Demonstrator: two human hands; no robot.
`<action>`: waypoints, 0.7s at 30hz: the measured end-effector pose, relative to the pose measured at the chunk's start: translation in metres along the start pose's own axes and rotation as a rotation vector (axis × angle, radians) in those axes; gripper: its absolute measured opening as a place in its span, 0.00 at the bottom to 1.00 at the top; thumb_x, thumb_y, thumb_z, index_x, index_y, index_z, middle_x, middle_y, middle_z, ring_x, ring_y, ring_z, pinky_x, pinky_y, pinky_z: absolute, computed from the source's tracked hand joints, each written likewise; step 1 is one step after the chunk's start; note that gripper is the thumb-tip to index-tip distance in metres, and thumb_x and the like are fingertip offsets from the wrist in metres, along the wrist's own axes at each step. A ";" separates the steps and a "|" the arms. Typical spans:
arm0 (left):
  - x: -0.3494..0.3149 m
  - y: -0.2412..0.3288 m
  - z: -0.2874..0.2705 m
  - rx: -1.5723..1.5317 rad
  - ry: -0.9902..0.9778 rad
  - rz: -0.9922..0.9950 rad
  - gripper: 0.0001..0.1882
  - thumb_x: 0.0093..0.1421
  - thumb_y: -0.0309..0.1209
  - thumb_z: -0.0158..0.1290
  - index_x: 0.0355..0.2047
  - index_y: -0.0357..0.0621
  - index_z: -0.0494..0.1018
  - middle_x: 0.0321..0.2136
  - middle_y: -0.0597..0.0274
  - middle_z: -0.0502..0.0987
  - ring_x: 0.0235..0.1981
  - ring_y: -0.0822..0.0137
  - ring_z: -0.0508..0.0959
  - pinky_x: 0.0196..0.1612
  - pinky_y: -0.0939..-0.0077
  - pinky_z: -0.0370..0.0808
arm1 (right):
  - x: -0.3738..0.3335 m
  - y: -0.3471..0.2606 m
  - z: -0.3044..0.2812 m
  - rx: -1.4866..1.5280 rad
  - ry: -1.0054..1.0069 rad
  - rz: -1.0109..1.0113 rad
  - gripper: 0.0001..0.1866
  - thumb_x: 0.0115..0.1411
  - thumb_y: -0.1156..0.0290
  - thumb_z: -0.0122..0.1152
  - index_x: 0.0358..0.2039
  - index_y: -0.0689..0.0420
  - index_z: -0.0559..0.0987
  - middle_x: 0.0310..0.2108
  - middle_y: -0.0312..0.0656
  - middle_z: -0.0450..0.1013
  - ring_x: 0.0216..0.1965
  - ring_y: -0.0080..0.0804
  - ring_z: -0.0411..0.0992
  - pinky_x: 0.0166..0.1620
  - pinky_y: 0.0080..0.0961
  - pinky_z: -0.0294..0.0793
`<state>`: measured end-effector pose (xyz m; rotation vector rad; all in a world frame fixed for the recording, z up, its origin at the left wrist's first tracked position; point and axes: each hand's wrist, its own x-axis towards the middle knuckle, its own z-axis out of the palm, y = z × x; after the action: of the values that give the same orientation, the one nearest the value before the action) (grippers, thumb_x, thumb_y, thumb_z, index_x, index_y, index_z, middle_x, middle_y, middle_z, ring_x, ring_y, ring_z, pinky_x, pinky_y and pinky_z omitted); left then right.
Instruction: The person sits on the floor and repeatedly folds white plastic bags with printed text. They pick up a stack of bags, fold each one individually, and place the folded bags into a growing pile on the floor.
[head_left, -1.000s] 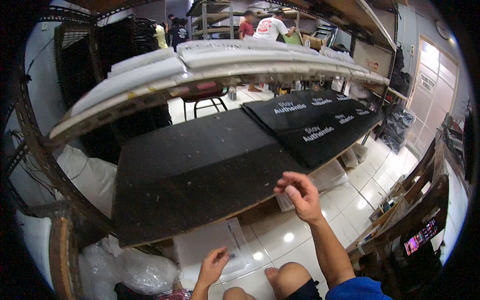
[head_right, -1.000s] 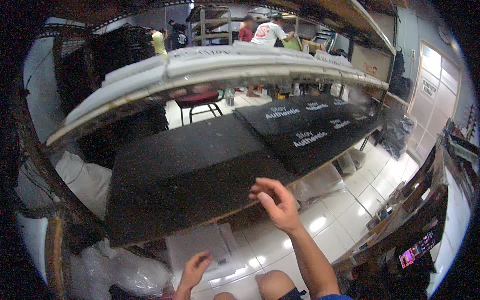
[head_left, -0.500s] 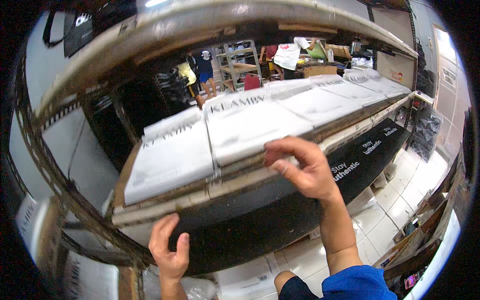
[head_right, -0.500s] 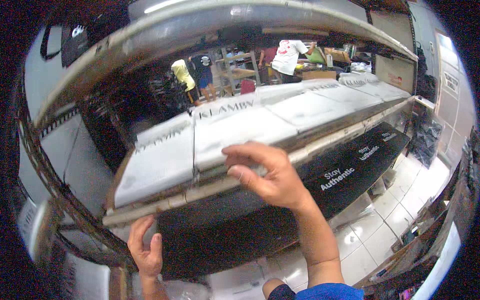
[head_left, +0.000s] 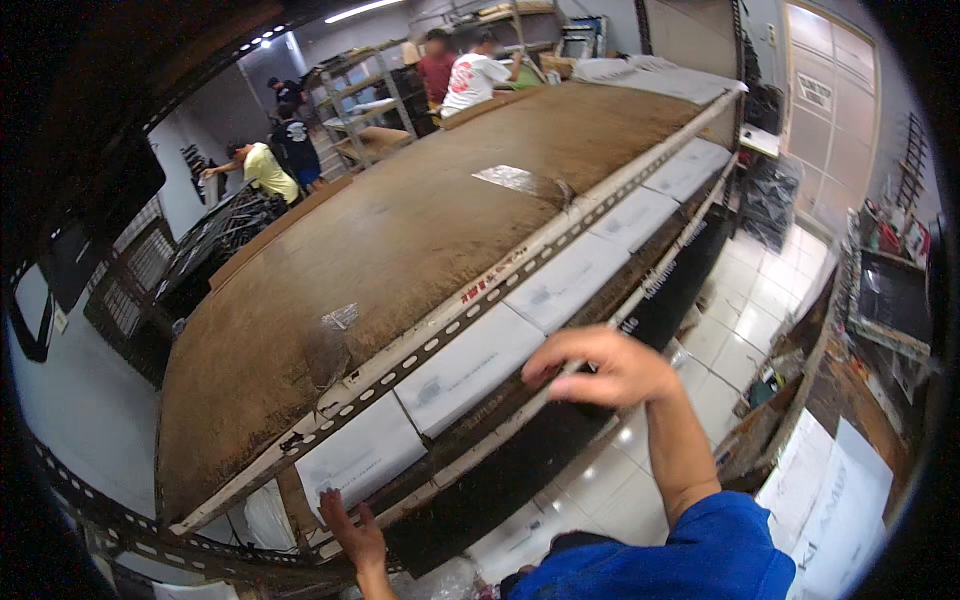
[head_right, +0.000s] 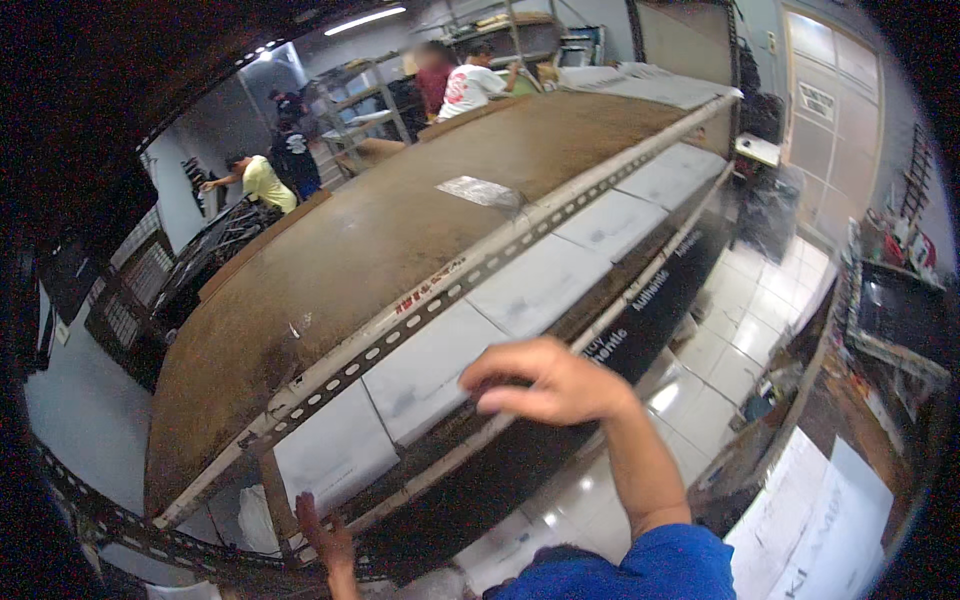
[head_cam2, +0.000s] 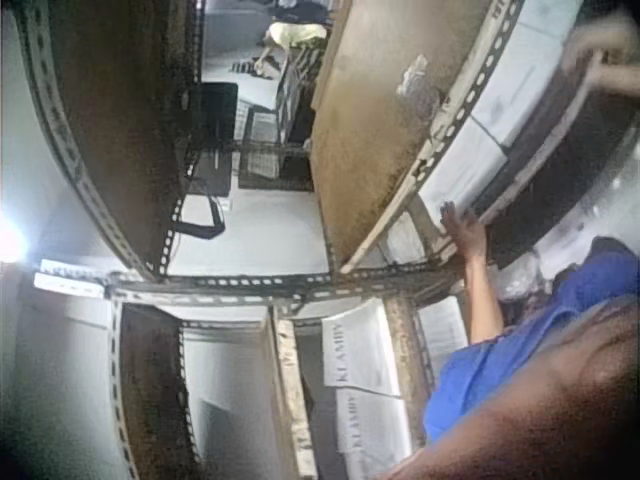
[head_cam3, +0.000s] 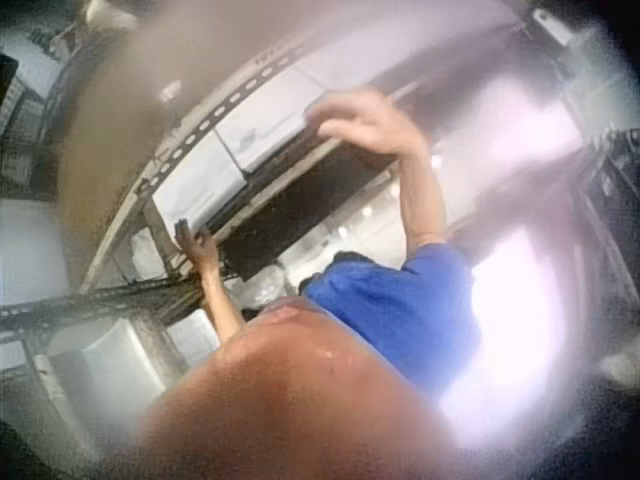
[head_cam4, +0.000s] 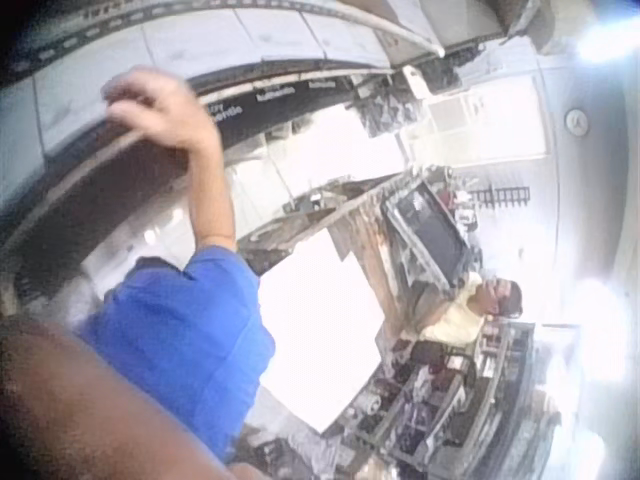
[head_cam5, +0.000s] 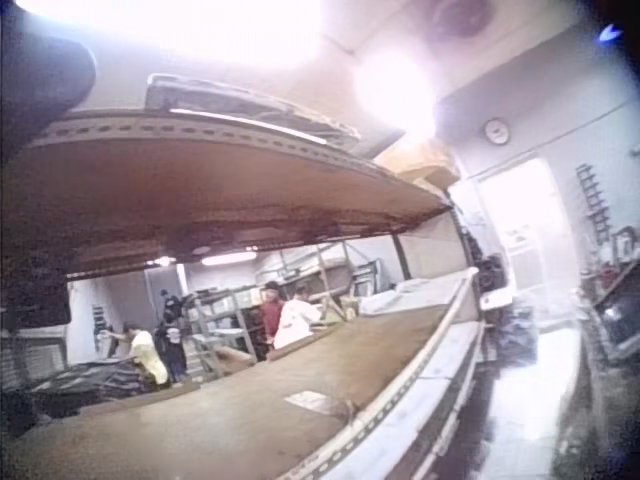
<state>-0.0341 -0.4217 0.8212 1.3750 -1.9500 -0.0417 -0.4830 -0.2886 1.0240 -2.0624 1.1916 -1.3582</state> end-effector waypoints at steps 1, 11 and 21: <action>-0.011 0.013 -0.001 -0.100 -0.032 -0.038 0.26 0.58 0.25 0.54 0.57 0.37 0.65 0.59 0.42 0.65 0.64 0.44 0.59 0.66 0.50 0.54 | -0.006 -0.005 -0.011 -0.027 0.038 0.030 0.13 0.61 0.68 0.61 0.43 0.62 0.78 0.40 0.46 0.78 0.43 0.37 0.77 0.47 0.31 0.75; 0.030 0.147 -0.063 -0.592 -0.248 0.341 0.16 0.51 0.25 0.56 0.41 0.33 0.77 0.33 0.47 0.80 0.34 0.52 0.81 0.41 0.65 0.77 | -0.032 -0.047 -0.171 -0.462 0.474 0.411 0.15 0.61 0.65 0.61 0.45 0.61 0.78 0.39 0.40 0.77 0.42 0.25 0.73 0.46 0.26 0.73; 0.158 0.343 -0.126 -0.282 -0.194 1.024 0.18 0.51 0.26 0.61 0.42 0.29 0.77 0.33 0.44 0.79 0.34 0.48 0.80 0.40 0.58 0.76 | -0.001 0.070 -0.432 -1.116 0.433 0.456 0.19 0.57 0.63 0.62 0.45 0.63 0.77 0.42 0.54 0.77 0.42 0.48 0.76 0.48 0.38 0.74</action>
<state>-0.2610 -0.3590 1.1423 0.0999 -2.4748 0.0376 -0.8963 -0.2751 1.1684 -1.8401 2.8790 -0.9983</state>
